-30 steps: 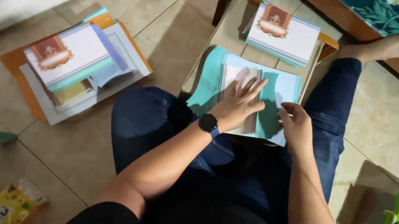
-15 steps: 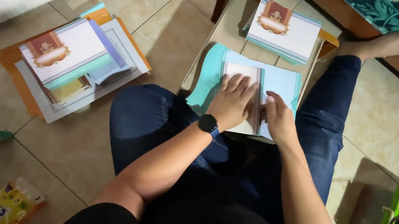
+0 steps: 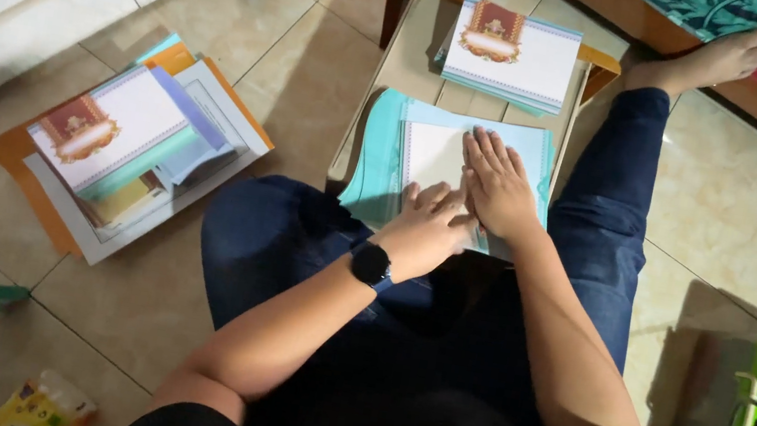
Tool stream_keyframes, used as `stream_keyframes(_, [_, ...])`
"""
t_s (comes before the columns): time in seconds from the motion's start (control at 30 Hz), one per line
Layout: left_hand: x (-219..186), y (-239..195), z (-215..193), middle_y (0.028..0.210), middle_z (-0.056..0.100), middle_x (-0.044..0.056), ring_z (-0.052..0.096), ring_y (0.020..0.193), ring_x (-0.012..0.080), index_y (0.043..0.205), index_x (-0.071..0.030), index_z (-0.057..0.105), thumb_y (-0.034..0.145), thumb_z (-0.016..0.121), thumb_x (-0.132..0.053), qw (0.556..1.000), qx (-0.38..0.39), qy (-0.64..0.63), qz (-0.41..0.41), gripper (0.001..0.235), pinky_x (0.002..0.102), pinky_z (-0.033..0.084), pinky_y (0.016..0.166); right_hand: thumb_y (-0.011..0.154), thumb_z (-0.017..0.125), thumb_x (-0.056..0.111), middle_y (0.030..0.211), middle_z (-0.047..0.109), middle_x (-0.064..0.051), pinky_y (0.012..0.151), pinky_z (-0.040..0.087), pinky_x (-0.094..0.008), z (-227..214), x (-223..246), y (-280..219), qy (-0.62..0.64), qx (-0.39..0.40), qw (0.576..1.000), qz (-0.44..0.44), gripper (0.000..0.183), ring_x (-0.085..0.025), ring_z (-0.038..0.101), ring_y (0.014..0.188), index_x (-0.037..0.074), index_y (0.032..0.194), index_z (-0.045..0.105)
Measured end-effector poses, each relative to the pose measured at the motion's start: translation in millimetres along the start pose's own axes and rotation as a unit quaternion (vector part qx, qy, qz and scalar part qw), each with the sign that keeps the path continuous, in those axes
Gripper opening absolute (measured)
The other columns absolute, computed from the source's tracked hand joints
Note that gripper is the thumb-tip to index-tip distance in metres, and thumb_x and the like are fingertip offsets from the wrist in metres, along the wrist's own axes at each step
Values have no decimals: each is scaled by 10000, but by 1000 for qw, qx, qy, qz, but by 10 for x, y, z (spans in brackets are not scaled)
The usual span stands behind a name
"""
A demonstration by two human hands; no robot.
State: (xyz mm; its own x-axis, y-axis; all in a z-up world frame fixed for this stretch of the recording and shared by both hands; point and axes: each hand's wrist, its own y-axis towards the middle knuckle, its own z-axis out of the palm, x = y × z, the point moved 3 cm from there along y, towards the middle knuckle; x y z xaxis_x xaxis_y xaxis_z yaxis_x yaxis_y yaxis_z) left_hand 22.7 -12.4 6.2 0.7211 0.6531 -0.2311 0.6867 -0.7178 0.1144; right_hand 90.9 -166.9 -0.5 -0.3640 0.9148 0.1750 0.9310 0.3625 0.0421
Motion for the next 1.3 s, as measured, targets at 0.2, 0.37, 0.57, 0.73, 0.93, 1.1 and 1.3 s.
stream_keyframes(0.2, [316,10,-704,956,771,32,740,980,219,1219,-239,633,1051,516,-246,934,-224,-262,-90,205,350,618,761,1069,271,682,1624,321,-118,1216,44,-643,61,-707,3,729,-163,662,60,741,-337,165,1569,160,1594,301])
stream_keyframes(0.37, [1038,805,-362,1264,595,363,590,1217,474,1345,89,533,1057,557,-128,790,-439,-402,-145,362,457,591,937,1069,683,243,1119,595,-125,675,574,-416,-345,-816,278,580,-273,760,107,546,-263,674,835,131,1530,413])
stream_keyframes(0.57, [1844,1985,-131,1434,586,183,631,1203,359,1532,-118,291,936,644,-242,877,-334,-222,-264,703,460,546,966,926,788,200,1189,688,-130,776,589,-328,-710,-1337,1102,364,-270,861,232,494,-249,675,1025,61,1335,549])
stream_keyframes(0.73, [2001,2230,206,1674,145,144,374,1432,440,1582,-230,303,959,664,-298,946,-74,-110,-297,723,722,342,1095,859,691,251,1338,439,-239,984,452,-543,83,-1852,1523,195,-132,905,354,654,-470,459,1215,88,1449,461])
stream_keyframes(0.93, [1559,1810,-116,1624,203,311,258,1520,471,1609,-93,261,1090,443,-335,953,-56,-31,-296,601,605,353,1183,1107,643,250,1595,317,-382,1147,413,-674,-73,-1560,953,258,-140,917,270,869,-547,420,1428,3,1607,-24])
stream_keyframes(1.1, [221,815,-465,1434,514,263,420,1417,401,1331,17,572,1018,483,-61,912,-270,187,245,334,604,348,1179,1025,671,175,1183,604,-310,977,492,-530,-462,-849,-329,107,-212,970,56,391,-514,572,1148,-101,1296,611])
stream_keyframes(1.3, [291,259,-76,1216,674,169,579,1259,369,977,-62,683,889,673,-84,917,-247,131,286,91,600,393,1115,926,603,667,1336,565,-242,869,580,-571,197,-512,-1065,5,-31,964,263,936,-465,626,1152,-22,1535,425])
